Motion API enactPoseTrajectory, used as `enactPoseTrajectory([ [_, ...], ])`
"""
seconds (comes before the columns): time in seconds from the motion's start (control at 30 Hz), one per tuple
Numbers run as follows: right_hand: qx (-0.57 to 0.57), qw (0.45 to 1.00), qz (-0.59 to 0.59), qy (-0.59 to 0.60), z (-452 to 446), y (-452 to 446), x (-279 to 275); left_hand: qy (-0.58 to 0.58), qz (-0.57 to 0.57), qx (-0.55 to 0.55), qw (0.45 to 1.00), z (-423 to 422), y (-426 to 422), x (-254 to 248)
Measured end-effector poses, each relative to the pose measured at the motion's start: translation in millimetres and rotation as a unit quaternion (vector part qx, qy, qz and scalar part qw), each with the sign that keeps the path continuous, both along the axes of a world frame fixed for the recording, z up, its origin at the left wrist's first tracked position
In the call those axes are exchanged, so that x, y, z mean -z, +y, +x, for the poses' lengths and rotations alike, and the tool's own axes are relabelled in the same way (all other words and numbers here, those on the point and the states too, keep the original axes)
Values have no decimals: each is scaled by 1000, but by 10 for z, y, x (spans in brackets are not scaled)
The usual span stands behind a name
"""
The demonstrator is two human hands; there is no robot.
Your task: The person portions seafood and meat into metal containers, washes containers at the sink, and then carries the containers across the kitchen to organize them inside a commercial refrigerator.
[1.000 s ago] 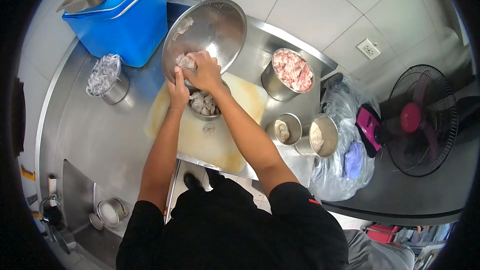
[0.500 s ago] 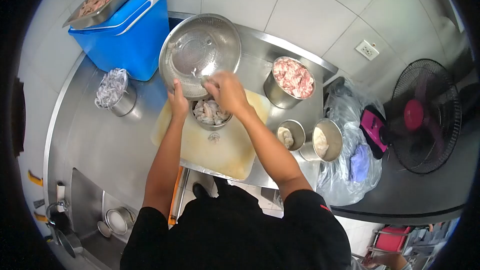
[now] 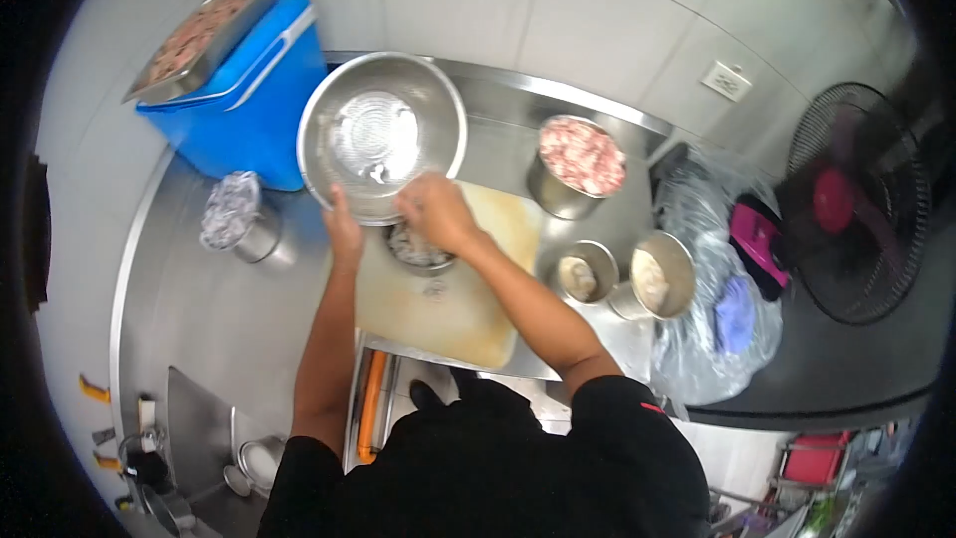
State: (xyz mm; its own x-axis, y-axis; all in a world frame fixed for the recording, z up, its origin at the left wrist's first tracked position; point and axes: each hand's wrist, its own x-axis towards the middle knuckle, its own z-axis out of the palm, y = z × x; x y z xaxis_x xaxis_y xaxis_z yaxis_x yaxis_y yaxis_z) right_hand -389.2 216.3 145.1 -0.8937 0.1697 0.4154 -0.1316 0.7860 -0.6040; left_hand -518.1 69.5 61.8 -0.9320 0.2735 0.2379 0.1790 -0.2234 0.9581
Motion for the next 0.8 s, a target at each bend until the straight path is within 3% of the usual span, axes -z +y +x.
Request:
enactPoseTrajectory([
  [0.03, 26, 998, -13, 50, -60, -15, -124, 6, -6, -12, 1000, 60, 6, -115],
  [0.1, 34, 993, -54, 95, -303, -92, -436, -65, 136, 18, 988, 172, 66, -283],
  [0.13, 50, 986, -89, 133, -437, -89, -539, -63, 134, 19, 989, 210, 63, -359],
  [0.2, 33, 952, -40, 303, -818, -112, -589, -59, 149, 65, 985, 303, 61, -470],
  [0.33, -17, 964, -112, 240, -1023, -114, -550, -17, 72, 91, 993, 281, 35, -487],
  [0.4, -100, 974, 91, 183, -1040, 20, -361, 5, 61, 109, 992, 247, 34, -593],
  [0.43, -113, 979, 83, 148, -921, 53, -281, 17, 57, 109, 992, 227, 39, -647],
  [0.47, -114, 980, 81, 142, -817, 107, -177, 32, 55, 96, 993, 225, 47, -679],
  [0.53, -105, 992, 47, -41, -623, 235, 88, 75, 40, 47, 995, 225, 62, -733],
  [0.63, -76, 989, 28, -127, -300, 228, 61, 156, -5, -81, 984, 263, 57, -779],
  [0.67, -76, 988, 23, -133, -169, 177, 69, 160, -14, -102, 982, 238, 34, -768],
  [0.73, -66, 997, -45, -14, 130, 57, 79, 132, -14, -109, 985, 118, -47, -664],
  [0.77, -19, 997, 28, 64, 272, 14, 66, 111, -10, -104, 988, 35, -105, -591],
  [0.8, 10, 1000, 10, 4, 502, -34, 21, 74, 2, -96, 993, -78, -180, -532],
])
